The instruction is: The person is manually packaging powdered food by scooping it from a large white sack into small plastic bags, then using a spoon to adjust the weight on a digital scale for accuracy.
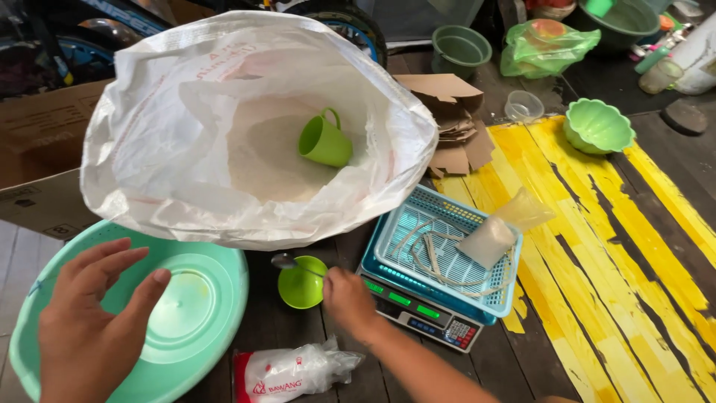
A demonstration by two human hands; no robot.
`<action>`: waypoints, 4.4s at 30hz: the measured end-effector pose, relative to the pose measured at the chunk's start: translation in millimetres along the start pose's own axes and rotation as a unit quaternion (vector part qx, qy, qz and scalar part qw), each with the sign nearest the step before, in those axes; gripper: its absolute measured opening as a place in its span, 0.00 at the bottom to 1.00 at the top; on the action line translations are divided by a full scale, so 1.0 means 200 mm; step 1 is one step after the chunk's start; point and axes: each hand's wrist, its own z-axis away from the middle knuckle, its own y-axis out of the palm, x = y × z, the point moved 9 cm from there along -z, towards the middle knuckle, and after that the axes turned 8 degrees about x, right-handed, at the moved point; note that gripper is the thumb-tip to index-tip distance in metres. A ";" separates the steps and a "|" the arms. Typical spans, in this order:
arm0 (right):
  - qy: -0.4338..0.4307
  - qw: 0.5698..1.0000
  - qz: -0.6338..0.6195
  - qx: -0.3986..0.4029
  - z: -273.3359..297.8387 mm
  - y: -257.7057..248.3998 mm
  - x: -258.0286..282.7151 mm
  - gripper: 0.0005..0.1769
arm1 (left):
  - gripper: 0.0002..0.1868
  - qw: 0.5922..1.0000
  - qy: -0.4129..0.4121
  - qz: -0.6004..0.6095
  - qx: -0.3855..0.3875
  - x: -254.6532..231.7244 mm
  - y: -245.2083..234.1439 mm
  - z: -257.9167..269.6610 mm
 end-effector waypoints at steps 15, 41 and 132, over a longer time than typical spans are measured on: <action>-0.067 0.951 -0.232 -0.192 -0.14 -1.61 0.65 0.08 | 0.16 0.998 0.026 0.051 -0.003 -0.05 0.07 -0.03; 0.214 0.913 -0.323 -0.131 -0.63 -1.07 0.33 0.13 | 0.16 0.998 -0.004 0.054 0.025 -0.07 0.12 -0.02; 0.401 0.822 -0.192 -0.356 0.57 -2.12 -1.24 0.10 | 0.20 1.000 -0.022 0.014 0.002 -0.01 0.08 -0.05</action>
